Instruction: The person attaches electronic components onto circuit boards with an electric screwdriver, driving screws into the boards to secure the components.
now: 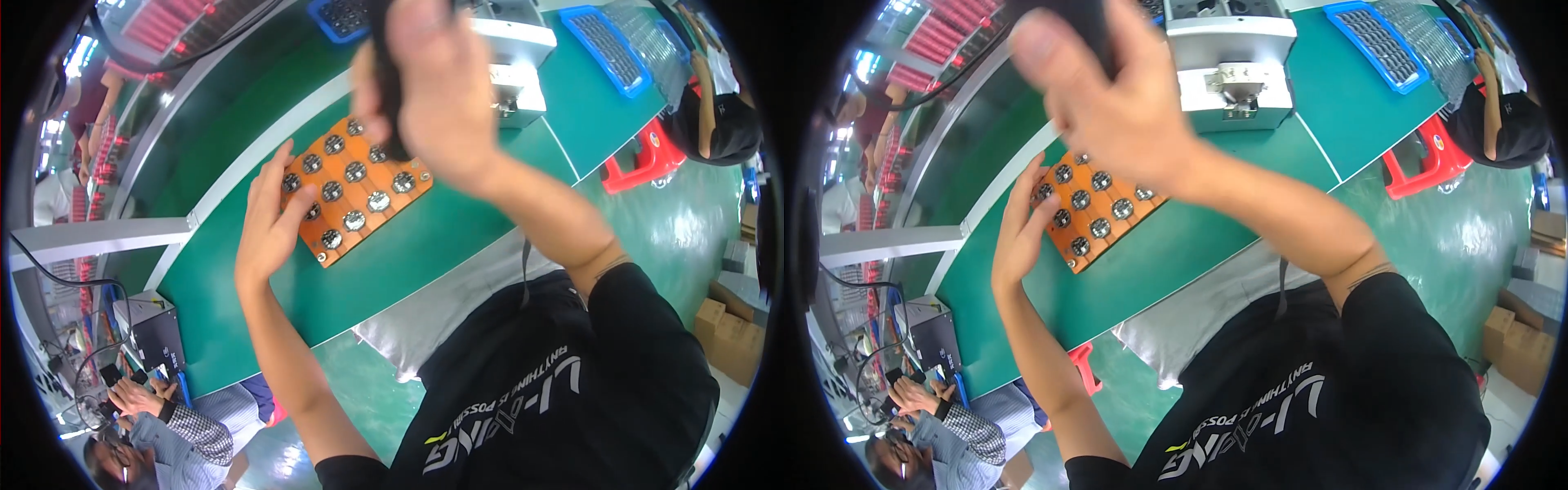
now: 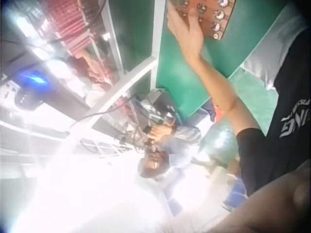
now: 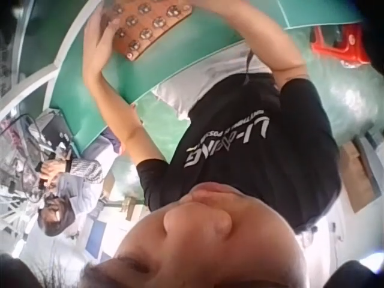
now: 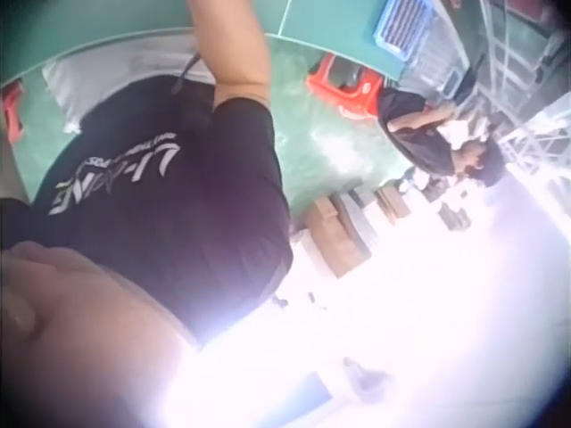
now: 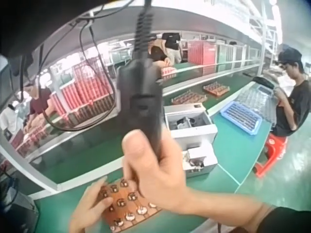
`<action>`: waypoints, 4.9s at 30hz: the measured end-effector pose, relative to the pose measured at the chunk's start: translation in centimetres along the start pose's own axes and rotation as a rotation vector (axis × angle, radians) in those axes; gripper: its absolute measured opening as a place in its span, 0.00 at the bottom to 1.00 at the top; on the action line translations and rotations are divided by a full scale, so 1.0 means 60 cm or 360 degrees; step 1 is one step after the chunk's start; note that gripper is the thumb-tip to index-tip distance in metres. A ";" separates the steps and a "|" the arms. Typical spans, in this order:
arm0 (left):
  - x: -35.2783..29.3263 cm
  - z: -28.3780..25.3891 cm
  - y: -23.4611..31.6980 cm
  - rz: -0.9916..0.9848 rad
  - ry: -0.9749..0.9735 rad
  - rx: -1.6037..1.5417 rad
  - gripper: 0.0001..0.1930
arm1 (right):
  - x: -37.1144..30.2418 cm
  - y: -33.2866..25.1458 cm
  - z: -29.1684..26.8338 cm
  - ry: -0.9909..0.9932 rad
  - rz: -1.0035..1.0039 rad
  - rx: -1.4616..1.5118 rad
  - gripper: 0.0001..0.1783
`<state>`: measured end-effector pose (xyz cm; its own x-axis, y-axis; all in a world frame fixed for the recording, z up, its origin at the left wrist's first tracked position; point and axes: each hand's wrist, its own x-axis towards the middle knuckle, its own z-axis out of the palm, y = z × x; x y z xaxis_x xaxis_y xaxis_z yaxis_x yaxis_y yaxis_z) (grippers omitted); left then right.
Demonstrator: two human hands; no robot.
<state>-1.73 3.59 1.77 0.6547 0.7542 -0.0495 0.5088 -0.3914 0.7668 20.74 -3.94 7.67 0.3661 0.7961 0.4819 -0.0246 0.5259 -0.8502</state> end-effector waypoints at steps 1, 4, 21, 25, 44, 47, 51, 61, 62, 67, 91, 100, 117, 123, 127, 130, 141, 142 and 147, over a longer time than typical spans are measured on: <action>0.011 0.006 0.002 -0.0082 0.0059 0.0074 0.34 | 0.007 -0.029 -0.027 0.0171 0.0073 -0.0003 0.30; 0.057 0.039 0.043 -0.0080 0.0082 0.0246 0.30 | 0.069 0.001 -0.142 -0.0231 -0.0949 0.0794 0.26; 0.096 0.076 0.063 0.0123 0.0355 0.0808 0.21 | 0.060 0.045 -0.206 -0.0147 -0.0599 0.0467 0.31; 0.069 0.069 0.068 0.0093 0.0268 0.0754 0.25 | 0.025 0.023 -0.135 -0.0301 -0.0543 0.0739 0.36; 0.071 0.091 0.077 0.0101 0.0391 0.0750 0.41 | -0.019 0.081 -0.017 -0.0095 0.0196 0.0198 0.43; 0.069 0.097 0.077 0.0040 0.0416 0.0730 0.41 | -0.019 0.084 -0.018 -0.0105 0.0183 0.0214 0.43; 0.068 0.100 0.077 -0.0050 0.0402 0.0622 0.40 | -0.021 0.087 -0.015 -0.0108 0.0203 0.0229 0.44; 0.069 0.102 0.068 -0.0051 0.0359 0.0544 0.38 | -0.022 0.084 -0.018 -0.0188 0.0171 0.0254 0.45; 0.069 0.102 0.068 -0.0050 0.0359 0.0545 0.38 | -0.022 0.087 -0.019 -0.0203 0.0152 0.0274 0.44; 0.070 0.102 0.069 -0.0079 0.0353 0.0513 0.38 | -0.023 0.099 -0.015 -0.0279 0.0076 0.0374 0.39; 0.057 0.112 0.076 -0.0059 0.0431 0.0484 0.35 | -0.011 0.084 -0.038 0.0167 -0.0034 0.0610 0.21; 0.057 0.110 0.083 -0.0069 0.0462 0.0471 0.36 | 0.028 -0.024 -0.185 0.0439 -0.0393 -0.0247 0.41; 0.057 0.111 0.059 0.0059 0.0501 0.0476 0.35 | 0.002 0.049 -0.055 0.0069 -0.0068 0.0060 0.44; 0.058 0.111 0.061 0.0075 0.0519 0.0460 0.36 | -0.007 0.094 -0.035 0.0022 -0.0116 0.0082 0.41; 0.057 0.112 0.060 0.0086 0.0526 0.0455 0.37 | -0.010 0.102 -0.034 0.0009 -0.0096 0.0082 0.41; 0.057 0.112 0.059 0.0089 0.0521 0.0460 0.37 | -0.011 0.105 -0.031 0.0013 -0.0105 0.0085 0.41; 0.055 0.098 0.071 0.0074 0.0351 0.0666 0.40 | -0.011 0.122 -0.013 -0.0346 -0.0085 0.0251 0.25; 0.052 0.093 0.071 0.0067 0.0284 0.0699 0.41 | -0.010 0.124 -0.010 -0.0339 -0.0104 0.0221 0.24; 0.035 0.040 0.056 0.0109 0.0018 0.0482 0.41 | -0.002 0.115 -0.008 -0.0397 0.0019 0.0295 0.23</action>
<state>2.72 2.59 2.72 0.6879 0.7258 0.0043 0.6082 -0.5796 0.5424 20.99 -0.57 1.61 0.1256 0.8392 0.5290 -0.2054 0.5437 -0.8137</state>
